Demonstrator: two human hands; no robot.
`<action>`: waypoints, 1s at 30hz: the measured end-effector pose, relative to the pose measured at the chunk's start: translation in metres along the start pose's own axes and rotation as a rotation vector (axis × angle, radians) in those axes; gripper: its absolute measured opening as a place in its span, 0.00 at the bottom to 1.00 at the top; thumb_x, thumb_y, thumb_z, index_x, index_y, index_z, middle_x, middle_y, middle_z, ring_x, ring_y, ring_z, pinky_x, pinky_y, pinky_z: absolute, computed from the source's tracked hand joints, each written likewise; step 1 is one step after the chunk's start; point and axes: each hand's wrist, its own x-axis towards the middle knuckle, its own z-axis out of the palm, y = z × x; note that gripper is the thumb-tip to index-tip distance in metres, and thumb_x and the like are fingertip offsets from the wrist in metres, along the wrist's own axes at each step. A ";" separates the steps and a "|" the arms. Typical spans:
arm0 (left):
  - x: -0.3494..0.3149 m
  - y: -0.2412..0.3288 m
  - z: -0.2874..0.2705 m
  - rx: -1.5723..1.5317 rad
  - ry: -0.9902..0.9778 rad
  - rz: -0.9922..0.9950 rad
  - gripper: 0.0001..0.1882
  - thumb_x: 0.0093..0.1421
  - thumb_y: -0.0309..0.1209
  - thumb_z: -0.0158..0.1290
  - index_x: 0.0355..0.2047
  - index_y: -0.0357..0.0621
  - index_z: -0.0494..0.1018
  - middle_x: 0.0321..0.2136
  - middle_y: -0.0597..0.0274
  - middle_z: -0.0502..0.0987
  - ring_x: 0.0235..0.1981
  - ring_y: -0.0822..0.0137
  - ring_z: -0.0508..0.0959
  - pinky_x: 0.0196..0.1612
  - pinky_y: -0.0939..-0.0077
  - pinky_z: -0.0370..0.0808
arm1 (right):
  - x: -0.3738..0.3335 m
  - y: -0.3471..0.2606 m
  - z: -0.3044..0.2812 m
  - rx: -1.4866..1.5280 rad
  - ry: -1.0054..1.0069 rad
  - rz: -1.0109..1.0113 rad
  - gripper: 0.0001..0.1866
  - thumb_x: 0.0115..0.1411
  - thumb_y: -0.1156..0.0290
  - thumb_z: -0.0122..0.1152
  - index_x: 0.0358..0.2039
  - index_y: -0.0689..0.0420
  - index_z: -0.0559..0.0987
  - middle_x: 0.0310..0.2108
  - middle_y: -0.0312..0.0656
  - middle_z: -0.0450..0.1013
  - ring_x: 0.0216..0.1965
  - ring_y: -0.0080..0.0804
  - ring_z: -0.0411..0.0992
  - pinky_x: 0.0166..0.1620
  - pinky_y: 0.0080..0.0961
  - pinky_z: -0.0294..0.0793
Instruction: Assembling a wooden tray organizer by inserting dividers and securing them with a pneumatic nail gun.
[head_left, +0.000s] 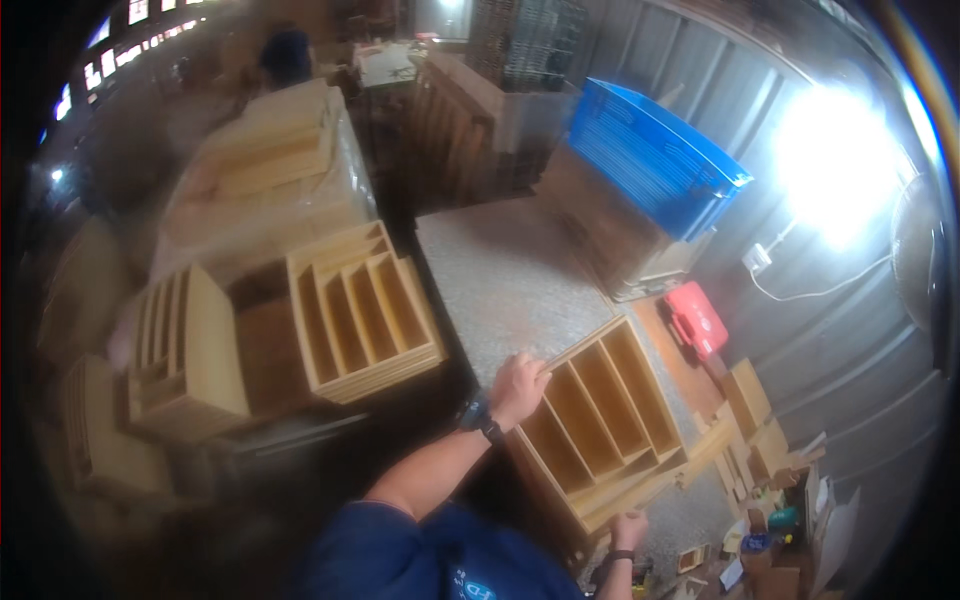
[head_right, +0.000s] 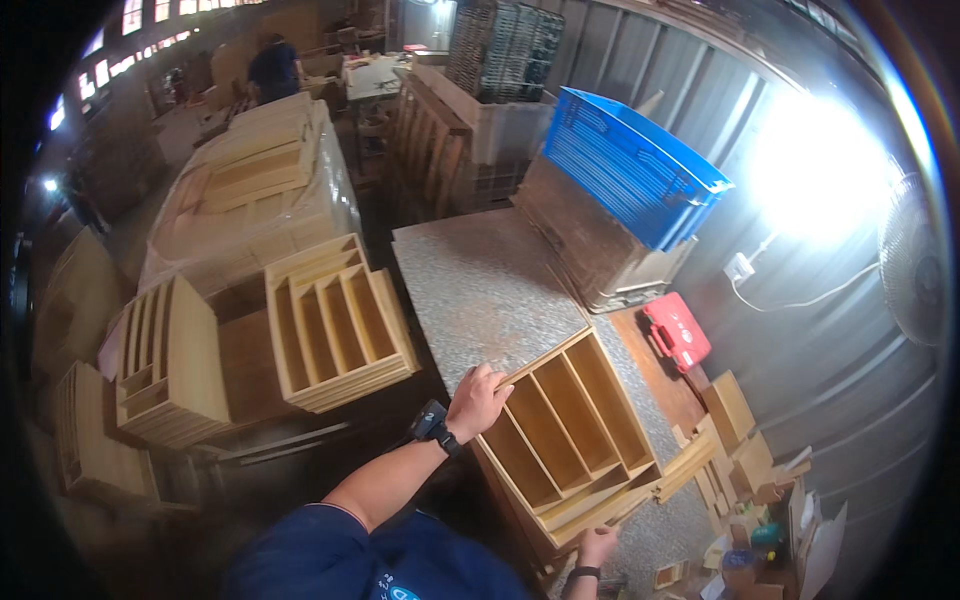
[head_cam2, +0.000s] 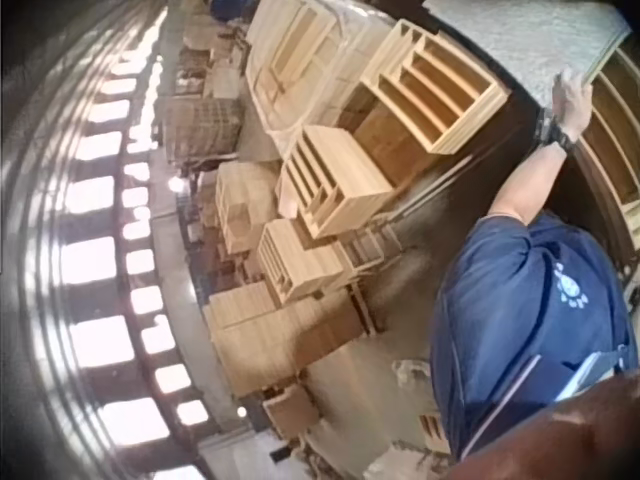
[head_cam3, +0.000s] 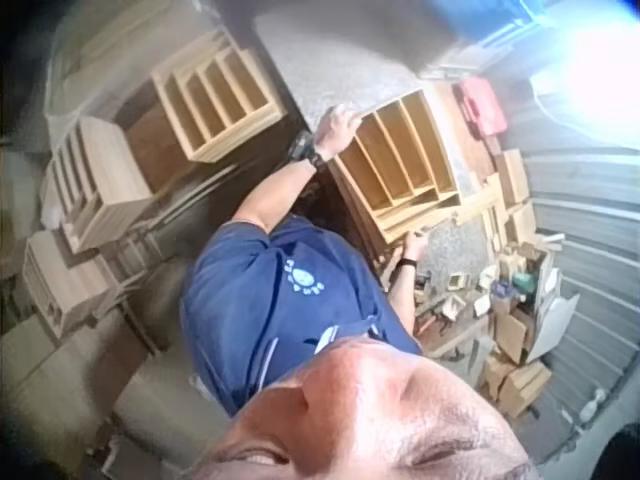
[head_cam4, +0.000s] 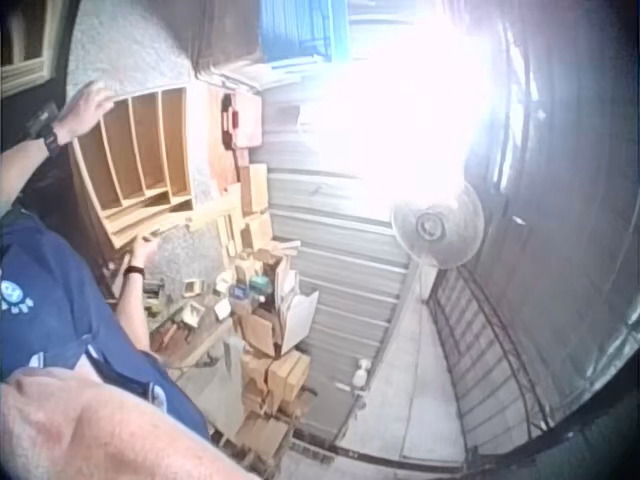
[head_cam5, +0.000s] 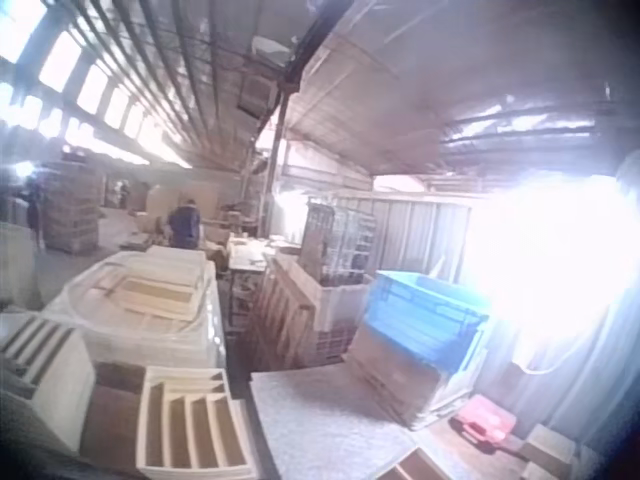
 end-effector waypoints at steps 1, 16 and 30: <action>-0.001 0.007 -0.025 -0.009 0.100 0.059 0.11 0.65 0.34 0.61 0.41 0.38 0.81 0.36 0.46 0.76 0.41 0.42 0.77 0.48 0.50 0.75 | 0.012 -0.009 0.004 0.098 -0.214 0.121 0.04 0.53 0.78 0.67 0.28 0.67 0.83 0.26 0.45 0.81 0.26 0.31 0.78 0.32 0.31 0.77; 0.090 -0.189 -0.456 0.528 0.160 -0.188 0.17 0.69 0.42 0.56 0.32 0.38 0.78 0.35 0.44 0.78 0.40 0.39 0.79 0.42 0.48 0.76 | -0.196 -0.389 0.123 0.645 -1.108 0.191 0.13 0.64 0.71 0.73 0.41 0.65 0.78 0.33 0.42 0.78 0.29 0.28 0.80 0.35 0.26 0.86; 0.259 -0.458 -0.501 0.506 -0.228 -0.246 0.24 0.70 0.48 0.55 0.39 0.35 0.78 0.29 0.41 0.80 0.34 0.44 0.80 0.41 0.55 0.74 | -0.306 -0.506 0.316 0.634 -1.367 0.277 0.17 0.65 0.68 0.73 0.49 0.65 0.82 0.39 0.42 0.83 0.35 0.27 0.82 0.40 0.26 0.87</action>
